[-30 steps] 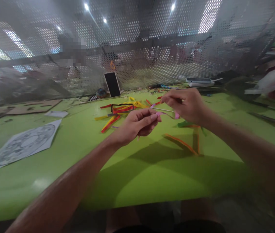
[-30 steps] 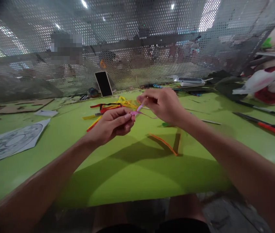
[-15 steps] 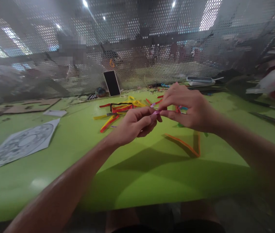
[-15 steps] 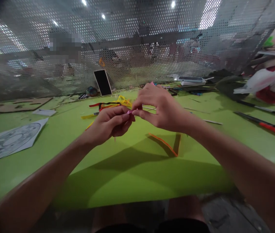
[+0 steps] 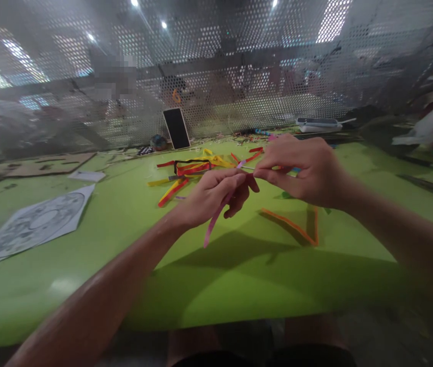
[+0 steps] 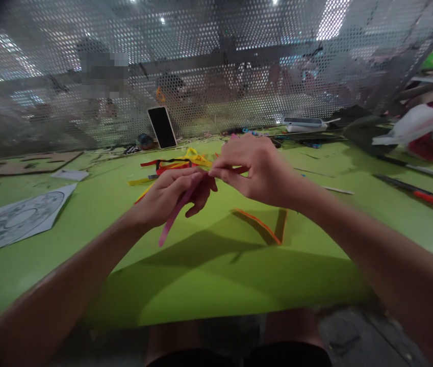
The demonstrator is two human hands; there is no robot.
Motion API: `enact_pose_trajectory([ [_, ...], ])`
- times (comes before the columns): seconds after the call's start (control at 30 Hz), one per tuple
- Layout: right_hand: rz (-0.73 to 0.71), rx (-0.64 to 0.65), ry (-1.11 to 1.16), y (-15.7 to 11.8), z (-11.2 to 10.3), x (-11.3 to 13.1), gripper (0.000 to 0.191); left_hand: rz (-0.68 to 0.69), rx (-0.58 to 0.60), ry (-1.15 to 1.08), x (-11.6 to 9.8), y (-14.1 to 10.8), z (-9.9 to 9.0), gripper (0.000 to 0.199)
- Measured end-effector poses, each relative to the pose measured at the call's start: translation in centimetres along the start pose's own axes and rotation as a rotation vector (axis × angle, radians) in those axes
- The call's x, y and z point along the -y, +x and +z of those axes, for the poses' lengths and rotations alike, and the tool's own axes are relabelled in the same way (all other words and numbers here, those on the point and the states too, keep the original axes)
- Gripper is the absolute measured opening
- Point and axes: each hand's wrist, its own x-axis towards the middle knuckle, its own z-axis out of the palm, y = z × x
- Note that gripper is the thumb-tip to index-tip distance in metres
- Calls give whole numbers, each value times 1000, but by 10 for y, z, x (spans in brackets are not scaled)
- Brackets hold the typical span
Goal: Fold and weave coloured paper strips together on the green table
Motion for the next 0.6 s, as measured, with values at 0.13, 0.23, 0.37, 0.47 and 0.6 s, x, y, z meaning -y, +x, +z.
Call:
enact_pose_trajectory([
  [0.13, 4, 4, -21, -1, 1, -1, 19, -17, -5, -3, -2, 0, 0, 34],
  [0.23, 16, 15, 22, 0, 0, -1, 18, -37, 4, -30, 0, -1, -1, 35],
  [0.37, 112, 45, 181, 0, -2, -1, 15, -54, 37, -90, 1, -1, -2, 34],
  [0.47, 200, 66, 299, 0, -2, -1, 15, -68, 52, -134, 1, -2, -1, 33],
  [0.6, 252, 52, 404, 0, -1, -1, 16, -74, 66, -160, -1, -3, -1, 31],
])
